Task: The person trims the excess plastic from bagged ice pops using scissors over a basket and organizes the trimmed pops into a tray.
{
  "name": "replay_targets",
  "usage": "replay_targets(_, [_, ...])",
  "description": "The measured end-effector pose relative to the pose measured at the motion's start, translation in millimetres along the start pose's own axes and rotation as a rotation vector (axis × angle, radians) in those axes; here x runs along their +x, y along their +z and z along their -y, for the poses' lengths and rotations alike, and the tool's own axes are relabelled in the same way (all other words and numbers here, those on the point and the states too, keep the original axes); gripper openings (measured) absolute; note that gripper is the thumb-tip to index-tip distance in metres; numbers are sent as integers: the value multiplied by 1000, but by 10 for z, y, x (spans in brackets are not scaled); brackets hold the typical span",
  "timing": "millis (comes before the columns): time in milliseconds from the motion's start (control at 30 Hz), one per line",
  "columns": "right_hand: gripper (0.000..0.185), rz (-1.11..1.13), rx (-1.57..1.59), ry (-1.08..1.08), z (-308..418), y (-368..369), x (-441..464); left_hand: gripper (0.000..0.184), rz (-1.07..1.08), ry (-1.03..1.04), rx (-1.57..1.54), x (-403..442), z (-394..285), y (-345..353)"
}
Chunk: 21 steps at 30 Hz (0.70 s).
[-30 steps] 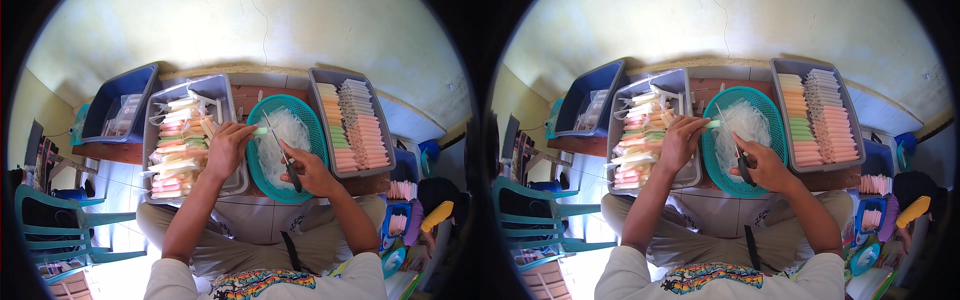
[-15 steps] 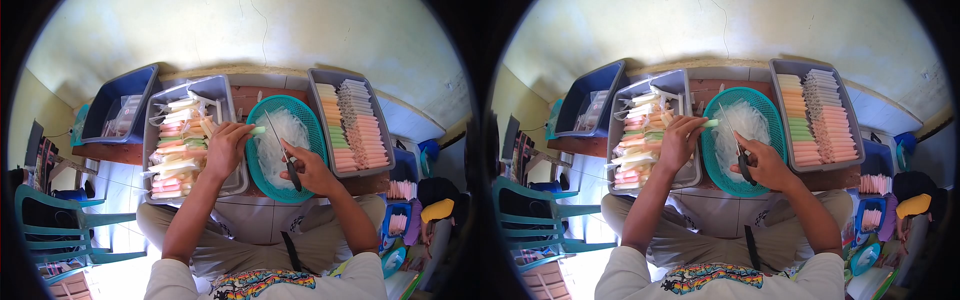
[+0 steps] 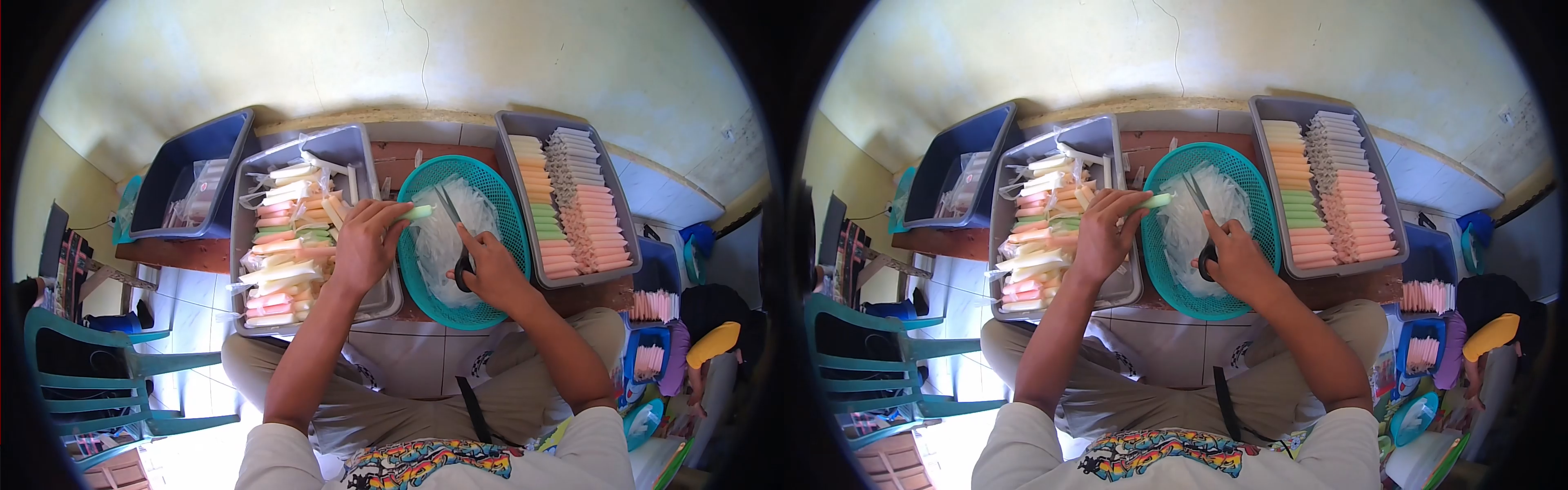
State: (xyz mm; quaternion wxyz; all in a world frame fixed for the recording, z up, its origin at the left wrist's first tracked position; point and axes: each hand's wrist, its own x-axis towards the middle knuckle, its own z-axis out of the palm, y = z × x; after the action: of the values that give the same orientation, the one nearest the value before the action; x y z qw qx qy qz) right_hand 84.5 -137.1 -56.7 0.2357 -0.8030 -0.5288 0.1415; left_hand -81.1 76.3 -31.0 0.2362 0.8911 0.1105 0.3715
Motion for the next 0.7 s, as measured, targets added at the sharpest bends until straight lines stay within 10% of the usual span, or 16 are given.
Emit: replay_targets(700, [89,86,-237,141,94,306,96,31,1,29,-30,18,-48,-11])
